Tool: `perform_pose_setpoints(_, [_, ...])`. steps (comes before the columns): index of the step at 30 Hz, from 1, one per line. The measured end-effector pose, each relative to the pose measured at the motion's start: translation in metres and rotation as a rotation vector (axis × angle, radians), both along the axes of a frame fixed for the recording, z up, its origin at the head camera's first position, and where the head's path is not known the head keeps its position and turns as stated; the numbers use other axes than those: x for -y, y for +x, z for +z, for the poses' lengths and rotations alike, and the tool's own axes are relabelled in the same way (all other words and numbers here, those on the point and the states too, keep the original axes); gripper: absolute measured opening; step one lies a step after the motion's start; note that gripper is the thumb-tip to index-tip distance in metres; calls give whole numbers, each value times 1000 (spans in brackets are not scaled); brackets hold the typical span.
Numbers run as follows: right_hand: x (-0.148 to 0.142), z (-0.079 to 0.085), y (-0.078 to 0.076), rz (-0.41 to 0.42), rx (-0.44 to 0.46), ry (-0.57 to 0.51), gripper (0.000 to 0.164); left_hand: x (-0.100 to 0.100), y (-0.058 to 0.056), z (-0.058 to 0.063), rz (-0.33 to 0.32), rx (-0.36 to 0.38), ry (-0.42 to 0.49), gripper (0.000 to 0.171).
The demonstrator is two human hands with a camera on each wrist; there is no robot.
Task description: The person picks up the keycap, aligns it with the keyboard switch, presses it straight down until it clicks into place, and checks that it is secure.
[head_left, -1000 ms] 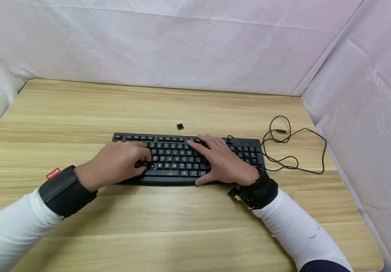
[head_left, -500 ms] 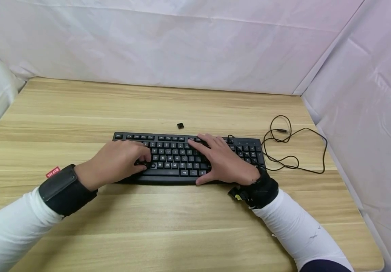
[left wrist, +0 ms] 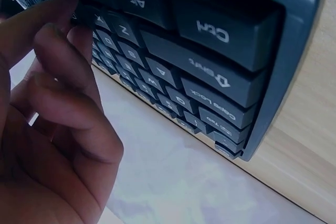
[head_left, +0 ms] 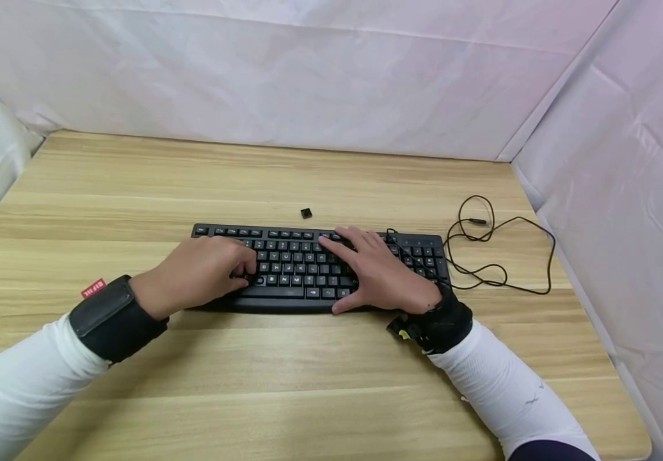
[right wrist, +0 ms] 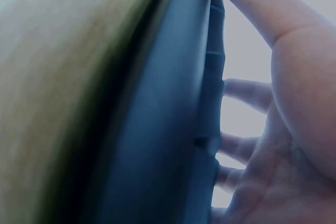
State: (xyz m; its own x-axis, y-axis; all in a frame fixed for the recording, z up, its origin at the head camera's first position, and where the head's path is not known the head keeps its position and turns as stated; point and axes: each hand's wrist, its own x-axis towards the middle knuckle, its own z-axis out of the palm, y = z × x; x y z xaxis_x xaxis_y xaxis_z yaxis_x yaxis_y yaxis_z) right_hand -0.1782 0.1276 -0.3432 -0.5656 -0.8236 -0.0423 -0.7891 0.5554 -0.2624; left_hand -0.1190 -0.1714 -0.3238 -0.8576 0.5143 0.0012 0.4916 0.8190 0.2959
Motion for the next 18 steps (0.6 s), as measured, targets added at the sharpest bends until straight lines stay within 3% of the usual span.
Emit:
perform_pose_setpoints(6, [0, -1, 0, -1, 4, 0, 111, -3, -1, -2, 16, 32, 7, 15])
perform_pose_setpoints(18, [0, 0, 0, 1, 3, -2, 110, -3, 1, 1, 28, 24, 3, 13])
